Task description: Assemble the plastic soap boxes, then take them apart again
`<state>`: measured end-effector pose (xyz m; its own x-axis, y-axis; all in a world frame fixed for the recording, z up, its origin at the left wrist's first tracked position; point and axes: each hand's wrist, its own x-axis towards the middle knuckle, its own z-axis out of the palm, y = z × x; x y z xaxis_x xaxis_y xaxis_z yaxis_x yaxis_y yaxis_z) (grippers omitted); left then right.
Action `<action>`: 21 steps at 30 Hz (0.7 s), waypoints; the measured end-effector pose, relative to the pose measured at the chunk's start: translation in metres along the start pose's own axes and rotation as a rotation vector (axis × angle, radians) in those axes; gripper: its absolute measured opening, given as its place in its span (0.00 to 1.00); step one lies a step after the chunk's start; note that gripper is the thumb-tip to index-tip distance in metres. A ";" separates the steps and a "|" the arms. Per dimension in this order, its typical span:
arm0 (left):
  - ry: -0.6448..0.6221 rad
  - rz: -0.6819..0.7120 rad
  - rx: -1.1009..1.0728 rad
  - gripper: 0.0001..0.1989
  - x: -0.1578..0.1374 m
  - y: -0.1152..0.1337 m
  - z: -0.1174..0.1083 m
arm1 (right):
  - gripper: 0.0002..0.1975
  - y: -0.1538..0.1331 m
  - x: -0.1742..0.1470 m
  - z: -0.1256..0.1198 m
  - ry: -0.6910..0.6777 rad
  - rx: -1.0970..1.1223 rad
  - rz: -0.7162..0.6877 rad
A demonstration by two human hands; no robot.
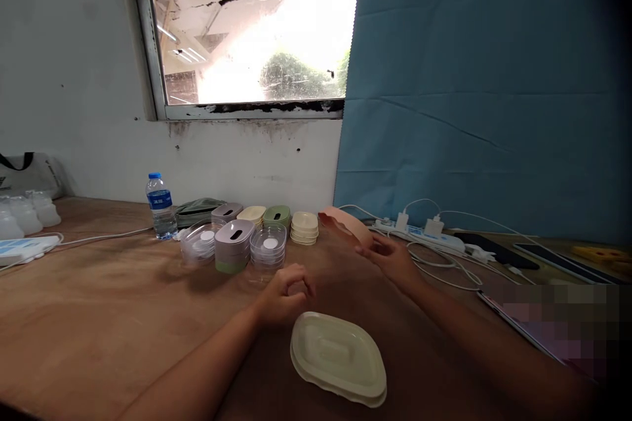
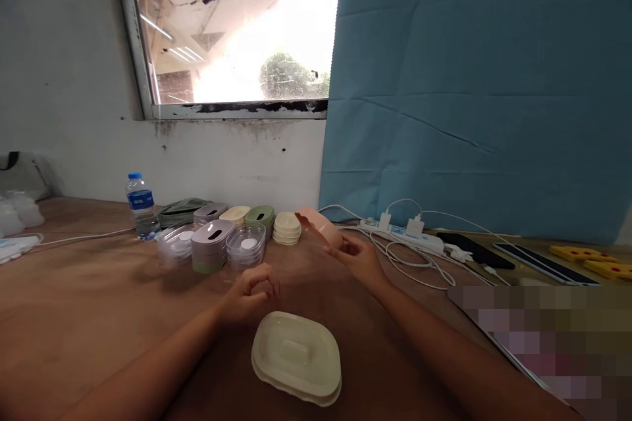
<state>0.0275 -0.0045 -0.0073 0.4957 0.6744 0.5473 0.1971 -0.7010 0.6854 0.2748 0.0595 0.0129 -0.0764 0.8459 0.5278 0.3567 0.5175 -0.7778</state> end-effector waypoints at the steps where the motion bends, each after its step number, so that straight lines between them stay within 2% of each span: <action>1: -0.083 0.003 0.015 0.08 0.000 0.000 0.000 | 0.25 -0.001 0.014 0.005 0.046 -0.046 -0.035; 3: -0.214 0.009 0.032 0.10 0.000 -0.003 0.001 | 0.26 -0.001 0.043 0.017 0.125 -0.139 -0.098; 5: -0.294 -0.012 0.046 0.11 0.000 -0.006 0.003 | 0.26 -0.001 0.069 0.032 0.151 -0.230 -0.140; 9: -0.357 -0.115 0.054 0.11 0.000 -0.007 0.003 | 0.16 -0.006 0.107 0.066 0.096 -0.397 -0.165; 12: -0.442 -0.134 0.046 0.13 0.001 -0.005 -0.003 | 0.12 -0.013 0.123 0.089 0.039 -0.493 -0.169; 16: -0.632 -0.133 0.007 0.19 0.002 -0.003 -0.015 | 0.12 -0.022 0.123 0.099 -0.043 -0.574 -0.207; 21: -0.765 -0.118 0.053 0.28 0.002 -0.002 -0.021 | 0.16 -0.032 0.083 0.076 -0.180 -0.622 -0.310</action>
<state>0.0102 0.0028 0.0028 0.9114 0.4107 -0.0250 0.3152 -0.6580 0.6839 0.1868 0.1228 0.0556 -0.3935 0.7080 0.5864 0.7545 0.6132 -0.2341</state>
